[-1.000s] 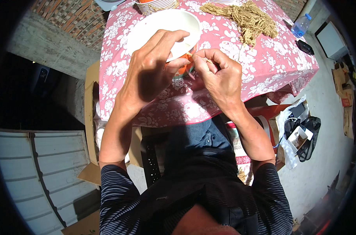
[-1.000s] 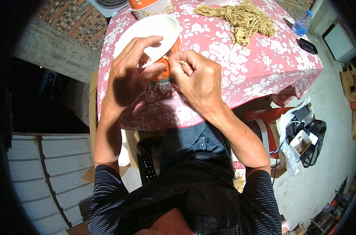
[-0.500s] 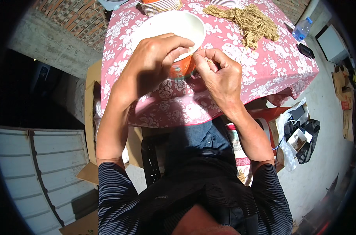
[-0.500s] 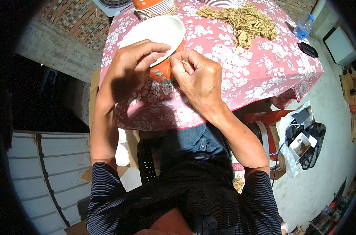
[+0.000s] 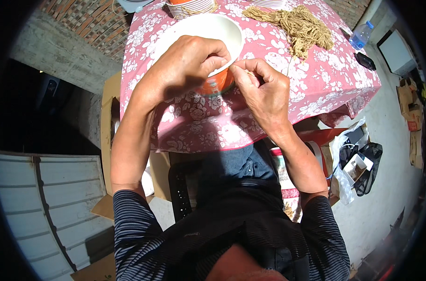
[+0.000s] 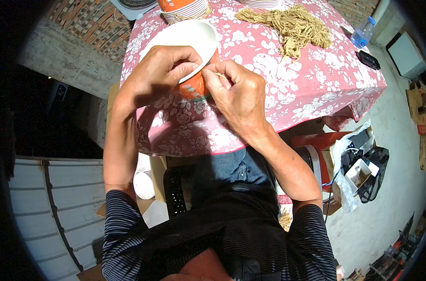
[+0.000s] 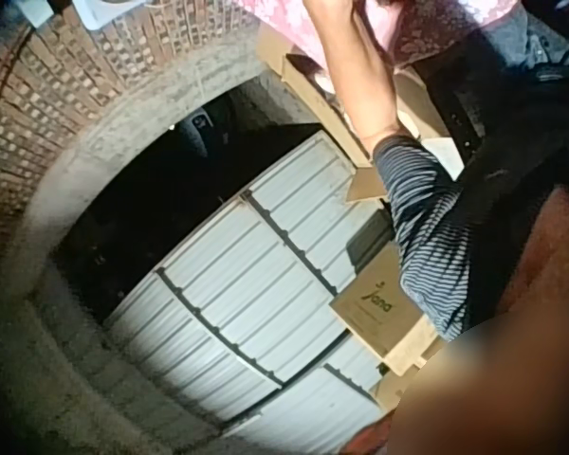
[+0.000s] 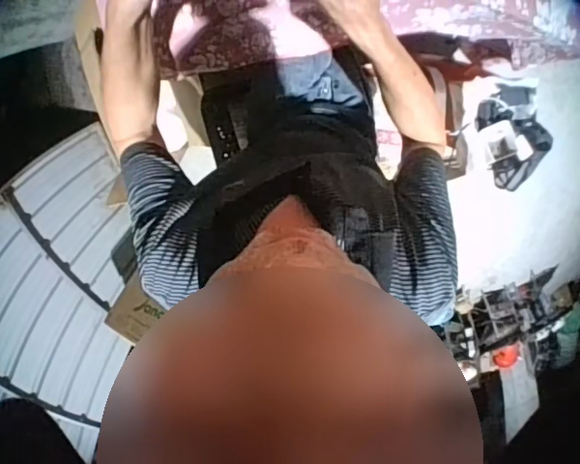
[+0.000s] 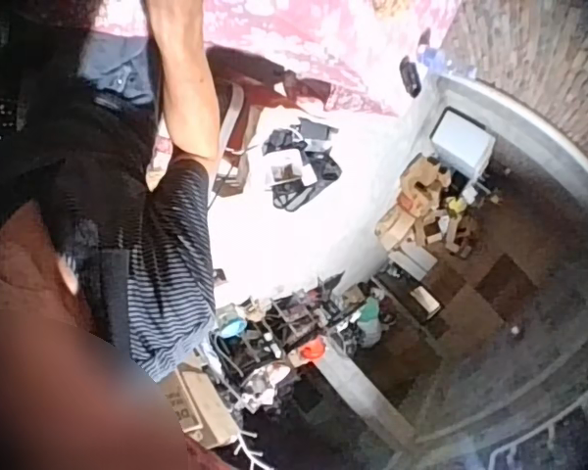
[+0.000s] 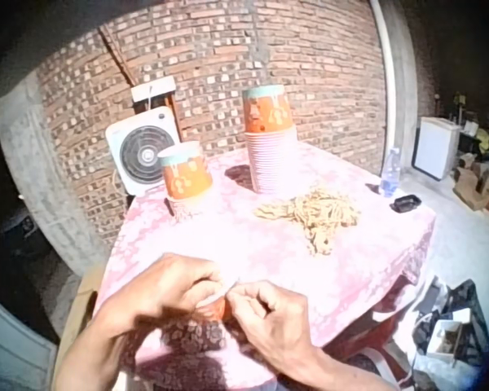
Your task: The recorder is tying short pieces of string to the sides of paper bowls to create handles.
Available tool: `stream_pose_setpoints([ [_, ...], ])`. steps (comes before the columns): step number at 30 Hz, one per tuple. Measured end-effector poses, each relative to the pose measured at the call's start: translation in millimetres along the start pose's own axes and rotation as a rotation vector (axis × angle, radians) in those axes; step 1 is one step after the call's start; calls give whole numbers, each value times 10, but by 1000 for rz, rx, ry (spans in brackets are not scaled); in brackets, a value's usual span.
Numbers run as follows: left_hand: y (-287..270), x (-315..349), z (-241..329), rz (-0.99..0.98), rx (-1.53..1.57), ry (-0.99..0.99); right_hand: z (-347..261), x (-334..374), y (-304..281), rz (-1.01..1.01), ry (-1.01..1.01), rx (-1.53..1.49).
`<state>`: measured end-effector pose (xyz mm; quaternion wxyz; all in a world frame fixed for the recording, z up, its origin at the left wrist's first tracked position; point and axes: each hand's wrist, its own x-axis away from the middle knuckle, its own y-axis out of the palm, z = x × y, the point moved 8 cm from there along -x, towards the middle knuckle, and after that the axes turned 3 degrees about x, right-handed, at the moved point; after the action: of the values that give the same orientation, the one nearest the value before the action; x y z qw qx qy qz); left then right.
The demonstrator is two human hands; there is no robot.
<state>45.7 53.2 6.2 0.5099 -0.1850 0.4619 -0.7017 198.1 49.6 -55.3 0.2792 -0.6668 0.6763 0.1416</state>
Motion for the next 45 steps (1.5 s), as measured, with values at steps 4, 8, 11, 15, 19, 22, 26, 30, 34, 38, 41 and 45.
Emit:
stream_pose_setpoints([
  [4, -14, -2, 32, -1, -2, 18, -3, -89, -47, -8, 27, -221],
  [8, -54, 69, -47, 35, 13, -7, -146, -228, 25, -224, -56, -110],
  [11, -166, 98, -127, 83, 80, -64, -101, -248, 34, -278, 44, -25],
  [15, -277, 163, -175, 125, 214, -84, -151, -320, 42, -323, 73, 15],
  [19, -308, 196, 30, 96, 295, -9, -214, -315, 155, -407, 82, -79],
  [22, -267, 218, -26, 208, 449, -68, -156, -275, 181, -356, 184, -158],
  [26, -375, 364, -230, 428, 336, -213, -102, -200, 167, -278, 219, -180],
  [30, -227, 401, -118, 347, 271, -214, -104, -146, 223, -267, 235, -245],
  [34, -170, 326, -28, 409, 335, -88, -158, -125, 244, -281, 181, -170],
  [38, -180, 363, 72, 453, 408, -78, -93, -77, 251, -259, 188, -257],
  [41, -136, 346, 140, 386, 613, 0, -18, -1, 309, -291, 174, -478],
  [45, -58, 243, 116, 330, 689, 35, -49, 44, 304, -365, 207, -422],
])
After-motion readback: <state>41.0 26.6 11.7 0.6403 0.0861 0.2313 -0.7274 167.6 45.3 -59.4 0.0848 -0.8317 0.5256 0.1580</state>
